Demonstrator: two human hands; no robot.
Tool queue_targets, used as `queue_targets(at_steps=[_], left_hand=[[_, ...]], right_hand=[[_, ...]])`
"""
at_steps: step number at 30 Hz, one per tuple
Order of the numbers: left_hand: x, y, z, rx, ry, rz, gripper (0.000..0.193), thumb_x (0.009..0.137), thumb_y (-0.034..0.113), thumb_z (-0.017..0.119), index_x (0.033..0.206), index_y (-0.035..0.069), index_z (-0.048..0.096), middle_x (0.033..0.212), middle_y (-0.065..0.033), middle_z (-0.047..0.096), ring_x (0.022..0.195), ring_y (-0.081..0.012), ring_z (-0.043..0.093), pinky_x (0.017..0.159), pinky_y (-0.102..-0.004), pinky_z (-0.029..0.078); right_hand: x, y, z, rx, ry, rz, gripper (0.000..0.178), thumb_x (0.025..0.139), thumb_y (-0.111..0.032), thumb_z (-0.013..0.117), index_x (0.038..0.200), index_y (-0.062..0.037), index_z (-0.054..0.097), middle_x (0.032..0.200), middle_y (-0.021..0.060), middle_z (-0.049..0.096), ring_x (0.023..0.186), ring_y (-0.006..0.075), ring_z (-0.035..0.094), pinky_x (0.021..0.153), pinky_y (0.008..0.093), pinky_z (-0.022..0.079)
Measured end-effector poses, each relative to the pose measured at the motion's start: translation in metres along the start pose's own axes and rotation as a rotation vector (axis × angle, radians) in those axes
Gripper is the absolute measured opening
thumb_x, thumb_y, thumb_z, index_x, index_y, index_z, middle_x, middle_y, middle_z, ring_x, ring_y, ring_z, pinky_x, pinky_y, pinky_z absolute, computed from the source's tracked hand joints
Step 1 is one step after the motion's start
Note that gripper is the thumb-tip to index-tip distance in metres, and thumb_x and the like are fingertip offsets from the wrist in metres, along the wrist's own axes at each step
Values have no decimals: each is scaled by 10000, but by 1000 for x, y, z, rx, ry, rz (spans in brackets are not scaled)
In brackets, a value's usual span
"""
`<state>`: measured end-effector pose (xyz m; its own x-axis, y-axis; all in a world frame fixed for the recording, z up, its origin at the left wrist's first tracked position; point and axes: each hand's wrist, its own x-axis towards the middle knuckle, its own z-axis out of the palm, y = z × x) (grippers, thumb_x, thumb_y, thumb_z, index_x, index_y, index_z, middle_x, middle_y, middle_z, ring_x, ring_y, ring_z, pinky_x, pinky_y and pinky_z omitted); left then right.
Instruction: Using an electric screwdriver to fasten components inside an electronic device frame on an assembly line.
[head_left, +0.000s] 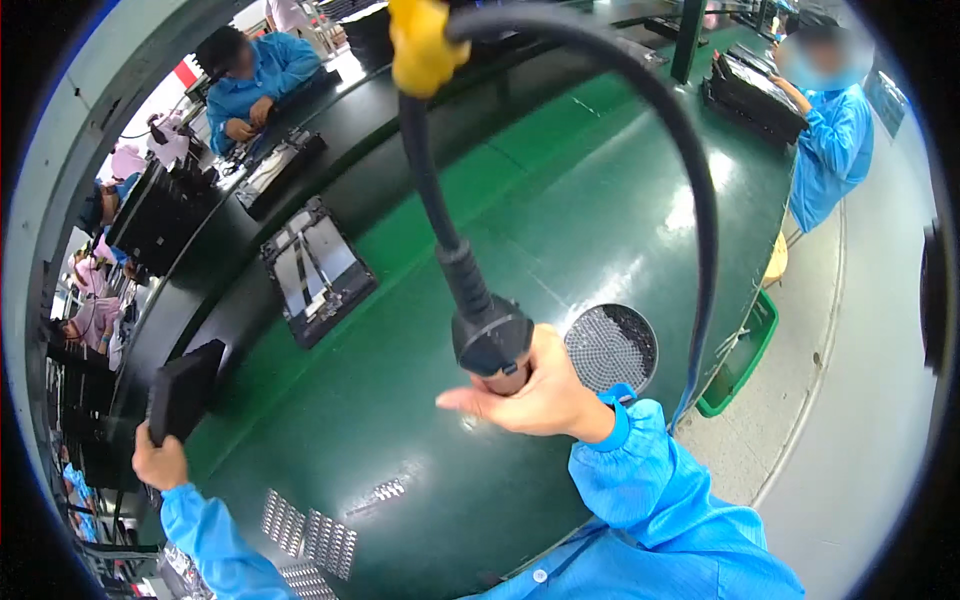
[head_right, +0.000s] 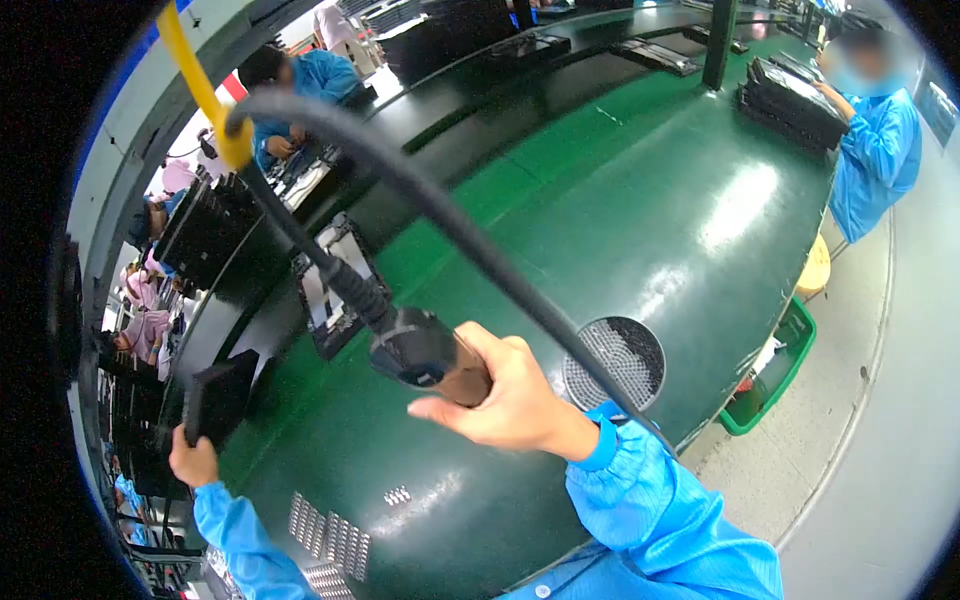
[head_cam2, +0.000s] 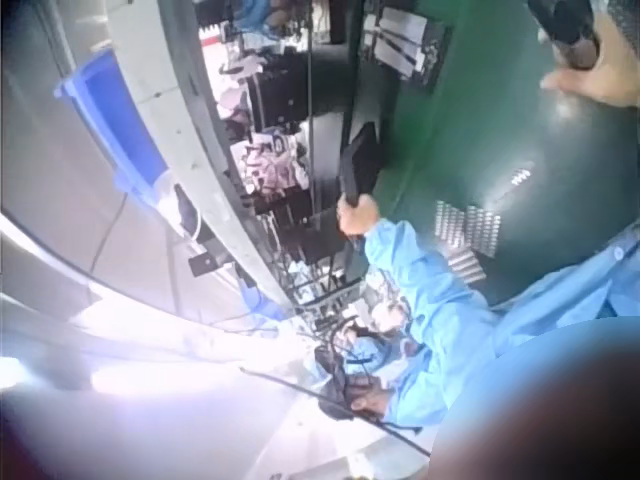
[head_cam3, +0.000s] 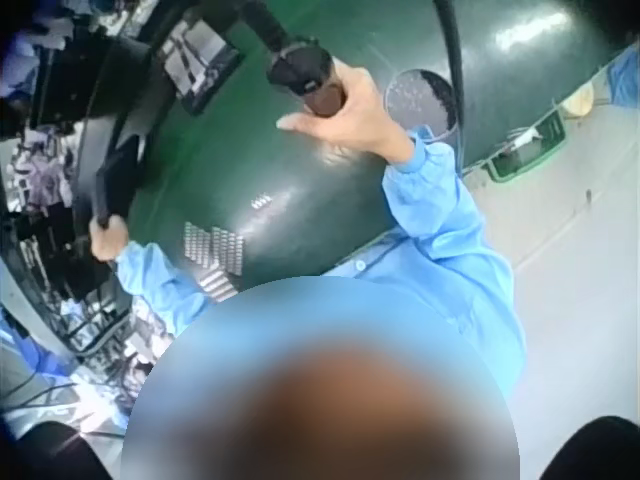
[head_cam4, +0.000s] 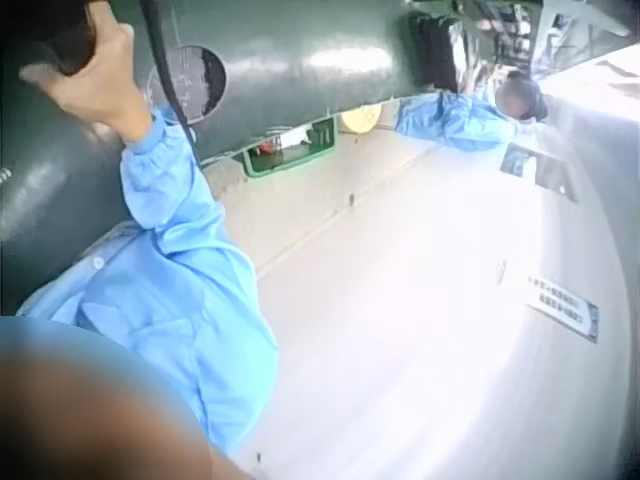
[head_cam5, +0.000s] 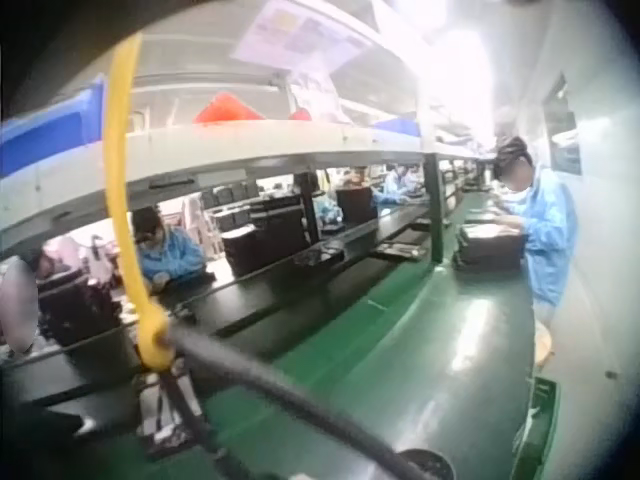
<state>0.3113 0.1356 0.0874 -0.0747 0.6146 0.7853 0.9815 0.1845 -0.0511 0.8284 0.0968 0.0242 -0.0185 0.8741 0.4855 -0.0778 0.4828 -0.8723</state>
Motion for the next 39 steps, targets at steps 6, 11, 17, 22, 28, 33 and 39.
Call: queue_targets(at_steps=[6, 11, 17, 22, 28, 33, 39], left_hand=[[-25, 108, -78, -332, 90, 155, 298, 633, -12, 634, 930, -38, 636, 774, -182, 661, 674, -296, 647, 690, -327, 513], [-44, 233, -122, -595, -178, 479, 353, 638, 78, 705, 960, -43, 624, 884, -179, 662, 769, -351, 645, 737, -386, 525], [-116, 293, -132, -713, -549, 761, 461, 517, 127, 652, 959, -2, 634, 1013, -168, 647, 969, -365, 605, 796, -488, 442], [-183, 326, -127, -866, -776, 620, 459, 559, 177, 808, 945, 10, 627, 1130, -187, 589, 1135, -395, 519, 988, -592, 285], [-204, 353, -124, -934, -785, 519, 445, 567, 119, 820, 969, 51, 643, 1262, -188, 529, 1238, -420, 436, 1036, -648, 172], [-209, 374, -128, -941, -724, 467, 408, 543, 47, 797, 929, 64, 664, 1235, -154, 558, 1231, -387, 457, 1040, -657, 166], [-207, 385, -124, -946, -732, 443, 387, 537, 26, 781, 906, 61, 670, 1223, -149, 569, 1223, -384, 467, 1045, -649, 169]], right_hand=[[6, -21, -26, 189, 165, 73, 289, 716, -22, 764, 921, -17, 561, 597, -25, 538, 489, 39, 464, 445, 202, 361], [18, -28, -76, 122, 328, 35, 296, 716, 37, 743, 929, 17, 538, 615, 32, 584, 474, 96, 553, 425, 223, 424], [5, -11, -109, 78, 386, 36, 296, 718, 46, 733, 941, 22, 540, 608, 29, 582, 474, 91, 552, 432, 218, 429], [11, -3, -112, 4, 369, 33, 289, 725, 52, 718, 950, 30, 538, 591, 25, 581, 479, 83, 547, 441, 214, 430], [12, 6, -124, 18, 367, 59, 287, 729, 50, 714, 954, 28, 537, 589, 18, 584, 480, 73, 541, 447, 212, 422], [15, 10, -130, 0, 346, 76, 290, 727, 46, 720, 952, 25, 539, 591, 18, 586, 483, 73, 545, 449, 212, 421], [18, 18, -138, -20, 318, 64, 336, 722, 83, 710, 985, 12, 513, 595, 63, 585, 476, 117, 555, 441, 224, 423]])
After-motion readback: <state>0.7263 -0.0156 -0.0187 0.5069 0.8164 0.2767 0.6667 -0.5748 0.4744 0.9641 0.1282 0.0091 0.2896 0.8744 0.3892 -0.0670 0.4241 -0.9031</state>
